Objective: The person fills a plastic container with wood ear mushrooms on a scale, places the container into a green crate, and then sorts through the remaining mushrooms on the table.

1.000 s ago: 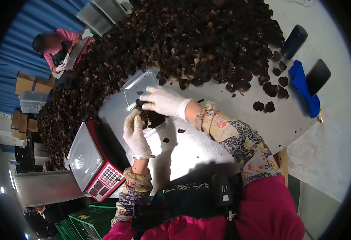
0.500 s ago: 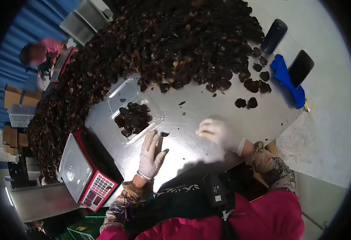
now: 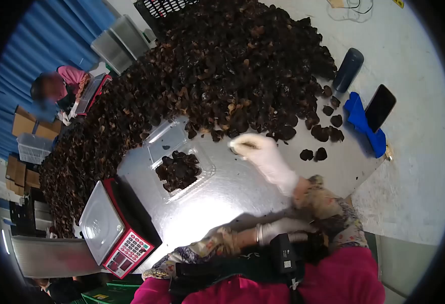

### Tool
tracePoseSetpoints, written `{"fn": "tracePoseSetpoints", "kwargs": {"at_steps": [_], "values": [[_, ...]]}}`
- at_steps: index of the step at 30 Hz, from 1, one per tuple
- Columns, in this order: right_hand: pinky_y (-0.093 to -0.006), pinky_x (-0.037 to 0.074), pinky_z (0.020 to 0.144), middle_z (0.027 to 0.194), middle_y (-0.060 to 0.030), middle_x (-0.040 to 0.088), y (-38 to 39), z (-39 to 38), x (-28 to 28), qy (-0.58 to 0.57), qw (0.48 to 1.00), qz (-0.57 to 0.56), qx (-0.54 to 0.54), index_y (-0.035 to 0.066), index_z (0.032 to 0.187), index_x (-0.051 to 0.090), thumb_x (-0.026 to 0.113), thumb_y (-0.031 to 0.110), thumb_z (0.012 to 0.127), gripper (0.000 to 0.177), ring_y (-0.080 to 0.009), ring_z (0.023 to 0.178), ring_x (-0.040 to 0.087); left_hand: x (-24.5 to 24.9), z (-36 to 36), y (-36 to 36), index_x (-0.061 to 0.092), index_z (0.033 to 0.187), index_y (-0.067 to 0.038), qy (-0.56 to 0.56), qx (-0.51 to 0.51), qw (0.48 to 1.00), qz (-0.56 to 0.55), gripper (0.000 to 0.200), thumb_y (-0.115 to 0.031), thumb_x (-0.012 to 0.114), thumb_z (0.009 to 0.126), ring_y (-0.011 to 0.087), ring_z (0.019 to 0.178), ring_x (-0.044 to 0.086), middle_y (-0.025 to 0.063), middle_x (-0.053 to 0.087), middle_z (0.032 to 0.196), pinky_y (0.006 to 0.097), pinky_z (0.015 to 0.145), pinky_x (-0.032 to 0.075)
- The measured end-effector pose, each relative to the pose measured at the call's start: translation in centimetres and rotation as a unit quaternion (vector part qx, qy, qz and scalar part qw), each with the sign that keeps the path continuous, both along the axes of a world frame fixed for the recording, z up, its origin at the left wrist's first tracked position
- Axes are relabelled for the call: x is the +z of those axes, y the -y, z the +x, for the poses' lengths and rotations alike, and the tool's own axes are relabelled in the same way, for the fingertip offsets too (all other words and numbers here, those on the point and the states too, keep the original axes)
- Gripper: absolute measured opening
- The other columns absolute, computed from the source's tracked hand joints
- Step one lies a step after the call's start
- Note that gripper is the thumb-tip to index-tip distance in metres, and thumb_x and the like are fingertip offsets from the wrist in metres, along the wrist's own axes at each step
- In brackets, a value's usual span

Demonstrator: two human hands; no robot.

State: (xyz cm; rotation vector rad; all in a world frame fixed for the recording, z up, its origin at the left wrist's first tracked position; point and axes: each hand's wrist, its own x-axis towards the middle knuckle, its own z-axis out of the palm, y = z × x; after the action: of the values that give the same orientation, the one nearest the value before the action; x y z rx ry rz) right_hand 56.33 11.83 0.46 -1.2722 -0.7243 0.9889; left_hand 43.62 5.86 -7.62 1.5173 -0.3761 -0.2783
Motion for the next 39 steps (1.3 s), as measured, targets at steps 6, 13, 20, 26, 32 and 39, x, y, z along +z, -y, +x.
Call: {"fn": "tracePoseSetpoints", "kwargs": {"at_steps": [6, 13, 20, 26, 32, 39], "values": [[-0.0327, 0.049, 0.092, 0.118, -0.0108, 0.064, -7.7, -5.0, -1.9, 0.167, 0.982, 0.059, 0.072, 0.004, 0.118, 0.063, 0.061, 0.022, 0.092, 0.031, -0.0192, 0.104, 0.061, 0.0, -4.7, -5.5, 0.061, 0.117, -0.003, 0.064, 0.152, 0.950, 0.264, 0.030, -0.018, 0.057, 0.091, 0.0334, 0.113, 0.056, 0.0174, 0.061, 0.120, 0.0396, 0.098, 0.045], [-0.0598, 0.023, 0.107, 0.142, -0.0145, 0.042, -11.6, 9.6, -5.0, 0.657, 0.715, -0.177, -0.163, 0.014, 0.122, 0.063, 0.056, 0.049, 0.087, 0.050, -0.0416, 0.135, 0.027, -0.6, -7.0, -9.9, 0.054, 0.126, -0.002, 0.080, 0.540, 0.773, 0.322, 0.044, -0.013, 0.064, 0.084, 0.0406, 0.123, 0.047, 0.0210, 0.053, 0.128, 0.0466, 0.105, 0.037], [-0.0489, 0.028, 0.109, 0.137, -0.0029, 0.051, -0.2, 0.2, -7.4, 0.757, 0.640, 0.007, 0.132, 0.017, 0.118, 0.062, 0.054, 0.027, 0.088, 0.033, -0.0221, 0.134, 0.038, -2.9, -7.4, -10.4, 0.032, 0.141, 0.003, 0.032, 0.608, 0.747, 0.267, 0.078, -0.018, 0.073, 0.079, 0.0425, 0.131, 0.037, 0.0254, 0.040, 0.141, 0.0459, 0.109, 0.031], [-0.0419, 0.037, 0.108, 0.139, -0.0032, 0.049, 3.2, -1.1, -6.9, 0.663, 0.712, 0.123, 0.196, 0.015, 0.124, 0.059, 0.061, 0.022, 0.084, 0.041, -0.0218, 0.128, 0.046, -1.1, -8.8, -9.1, 0.028, 0.143, 0.005, 0.004, 0.571, 0.744, 0.346, 0.087, -0.019, 0.077, 0.076, 0.0432, 0.131, 0.037, 0.0279, 0.037, 0.142, 0.0451, 0.109, 0.031], [-0.0515, 0.031, 0.106, 0.141, -0.0132, 0.044, -5.7, 9.0, -1.3, 0.703, 0.702, -0.033, -0.110, 0.013, 0.122, 0.062, 0.059, 0.034, 0.089, 0.039, -0.0365, 0.131, 0.037, -1.2, -7.4, -10.1, 0.034, 0.143, -0.002, -0.015, 0.613, 0.723, 0.319, 0.089, -0.019, 0.080, 0.069, 0.0393, 0.131, 0.036, 0.0243, 0.035, 0.144, 0.0442, 0.106, 0.033], [-0.0487, 0.030, 0.106, 0.136, -0.0125, 0.050, -4.4, 7.0, -5.9, 0.601, 0.791, -0.116, 0.005, 0.014, 0.122, 0.062, 0.055, 0.042, 0.091, 0.042, -0.0313, 0.131, 0.038, 0.3, -6.3, -11.3, 0.064, 0.116, -0.009, 0.038, 0.503, 0.715, 0.484, 0.048, -0.020, 0.078, 0.072, 0.0345, 0.128, 0.040, 0.0124, 0.049, 0.132, 0.0428, 0.101, 0.035]]}}
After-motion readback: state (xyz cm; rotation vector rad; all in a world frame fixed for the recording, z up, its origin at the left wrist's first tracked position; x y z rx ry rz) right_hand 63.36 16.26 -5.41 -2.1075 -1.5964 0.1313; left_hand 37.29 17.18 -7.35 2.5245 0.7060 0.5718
